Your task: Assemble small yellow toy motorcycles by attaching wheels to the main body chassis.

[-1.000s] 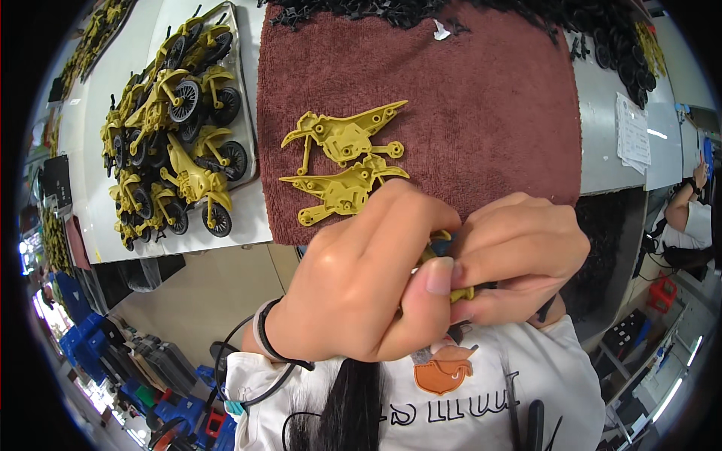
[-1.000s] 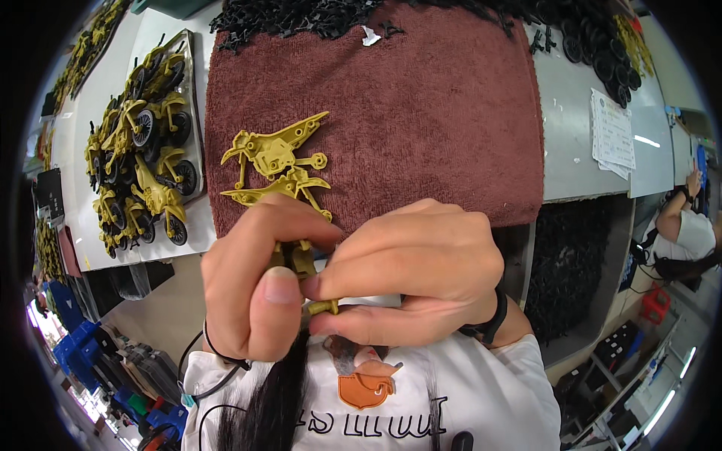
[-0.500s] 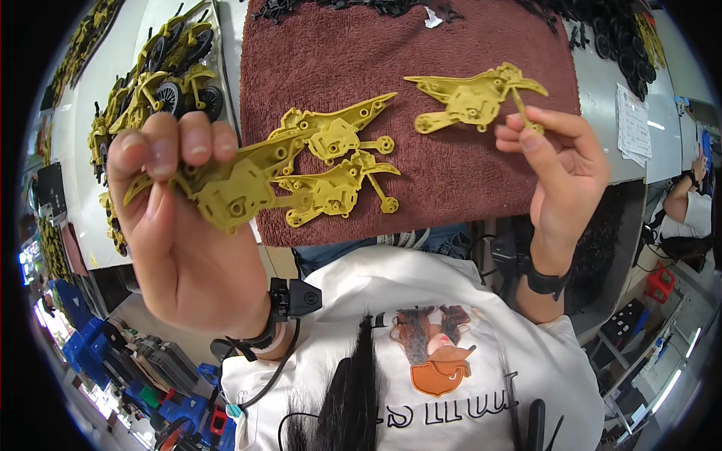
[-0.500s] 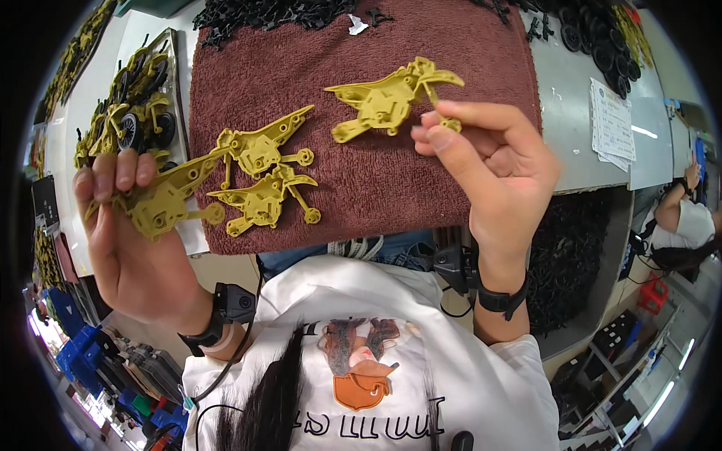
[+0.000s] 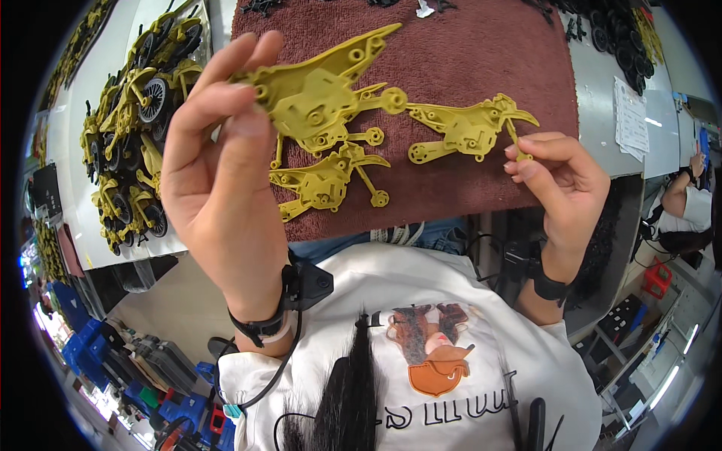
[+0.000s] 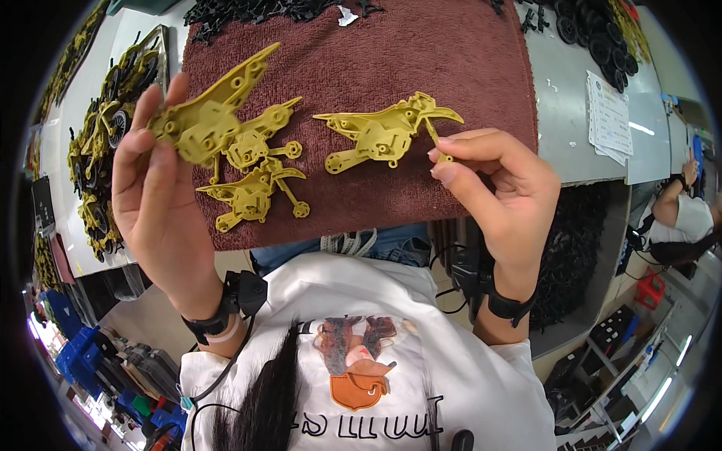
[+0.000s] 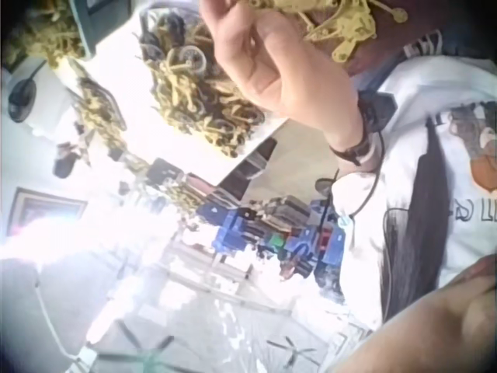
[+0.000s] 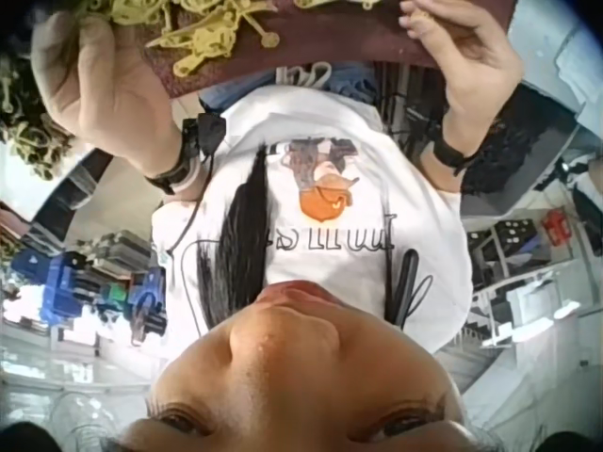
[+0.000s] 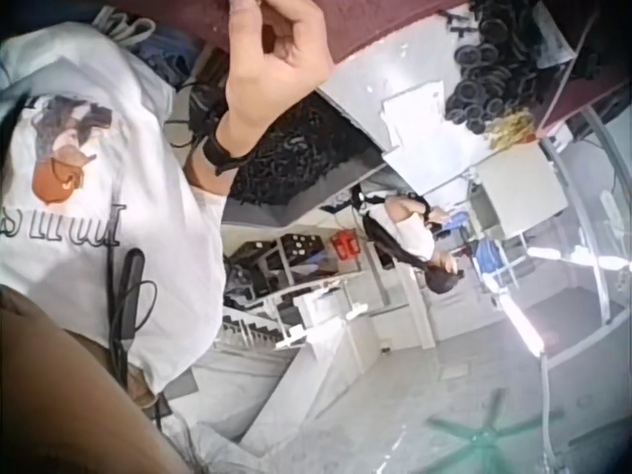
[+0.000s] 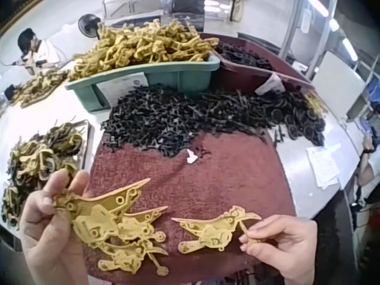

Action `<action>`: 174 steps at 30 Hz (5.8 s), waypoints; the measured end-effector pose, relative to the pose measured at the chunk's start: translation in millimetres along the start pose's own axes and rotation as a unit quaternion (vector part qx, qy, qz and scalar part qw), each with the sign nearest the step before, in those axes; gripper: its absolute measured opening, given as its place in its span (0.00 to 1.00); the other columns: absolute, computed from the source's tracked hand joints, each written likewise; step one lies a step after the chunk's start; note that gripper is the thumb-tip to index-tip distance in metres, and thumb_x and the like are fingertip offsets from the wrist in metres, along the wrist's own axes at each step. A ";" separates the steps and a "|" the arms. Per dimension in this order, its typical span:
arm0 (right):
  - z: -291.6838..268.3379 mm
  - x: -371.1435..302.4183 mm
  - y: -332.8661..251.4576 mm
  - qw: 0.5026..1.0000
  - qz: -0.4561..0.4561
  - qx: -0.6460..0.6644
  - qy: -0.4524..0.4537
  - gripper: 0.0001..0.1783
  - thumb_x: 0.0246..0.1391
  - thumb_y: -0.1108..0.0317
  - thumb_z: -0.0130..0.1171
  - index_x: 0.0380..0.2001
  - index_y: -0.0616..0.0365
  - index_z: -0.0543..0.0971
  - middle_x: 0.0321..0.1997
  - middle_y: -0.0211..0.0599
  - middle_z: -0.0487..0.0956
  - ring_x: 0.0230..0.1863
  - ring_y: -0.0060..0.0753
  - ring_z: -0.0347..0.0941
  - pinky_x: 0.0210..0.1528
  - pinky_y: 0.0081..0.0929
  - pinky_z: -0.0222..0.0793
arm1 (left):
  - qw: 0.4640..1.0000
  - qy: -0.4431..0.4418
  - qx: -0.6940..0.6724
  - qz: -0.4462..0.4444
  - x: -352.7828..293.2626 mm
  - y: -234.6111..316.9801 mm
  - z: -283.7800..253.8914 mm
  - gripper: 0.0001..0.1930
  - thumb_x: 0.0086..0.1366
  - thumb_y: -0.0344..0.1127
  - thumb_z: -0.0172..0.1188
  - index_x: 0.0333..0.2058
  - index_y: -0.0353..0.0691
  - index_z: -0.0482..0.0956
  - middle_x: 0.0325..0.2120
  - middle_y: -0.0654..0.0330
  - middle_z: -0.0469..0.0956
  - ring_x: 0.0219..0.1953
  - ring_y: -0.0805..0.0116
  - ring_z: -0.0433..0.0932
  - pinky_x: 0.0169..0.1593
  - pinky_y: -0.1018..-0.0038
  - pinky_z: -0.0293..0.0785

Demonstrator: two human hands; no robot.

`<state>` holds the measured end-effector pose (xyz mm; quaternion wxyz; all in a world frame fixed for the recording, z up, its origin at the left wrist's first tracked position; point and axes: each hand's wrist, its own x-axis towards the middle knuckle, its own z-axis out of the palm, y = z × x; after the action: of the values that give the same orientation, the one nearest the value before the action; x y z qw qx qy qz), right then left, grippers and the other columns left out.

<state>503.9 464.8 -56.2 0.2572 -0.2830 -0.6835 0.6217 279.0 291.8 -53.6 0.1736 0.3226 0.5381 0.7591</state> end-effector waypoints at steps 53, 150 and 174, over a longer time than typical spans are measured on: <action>47.8 31.0 -6.6 0.881 -0.258 -0.351 -0.186 0.24 0.38 0.67 0.68 0.44 0.52 0.79 0.52 0.39 0.70 0.54 0.46 0.65 0.54 0.39 0.67 | 0.701 -0.280 0.656 -0.014 11.2 45.9 -5.1 0.41 0.56 0.57 0.63 0.64 0.43 0.62 0.66 0.48 0.57 0.68 0.48 0.55 0.67 0.56 0.54; -0.1 17.3 -19.9 0.998 -0.063 -0.018 0.023 0.06 0.54 0.80 0.60 0.37 0.66 0.80 0.38 0.36 0.80 0.38 0.20 0.75 0.40 0.16 0.70 | 0.924 -0.264 0.265 0.075 4.9 -4.2 69.4 0.24 0.60 0.23 0.55 0.56 0.32 0.63 0.56 0.44 0.65 0.57 0.52 0.69 0.61 0.62 0.64; -10.6 40.9 8.1 0.874 -0.178 -0.452 0.005 0.21 0.50 0.60 0.64 0.49 0.50 0.80 0.55 0.41 0.72 0.52 0.46 0.67 0.55 0.39 0.62 | 0.690 -0.246 0.680 0.040 -16.3 1.7 17.0 0.37 0.62 0.66 0.46 0.64 0.51 0.64 0.67 0.55 0.56 0.69 0.49 0.51 0.70 0.54 0.43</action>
<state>482.9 501.8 -63.3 0.2112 -0.2447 -0.9276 0.1871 302.5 293.2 -53.4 0.0026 0.5483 0.8319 0.0857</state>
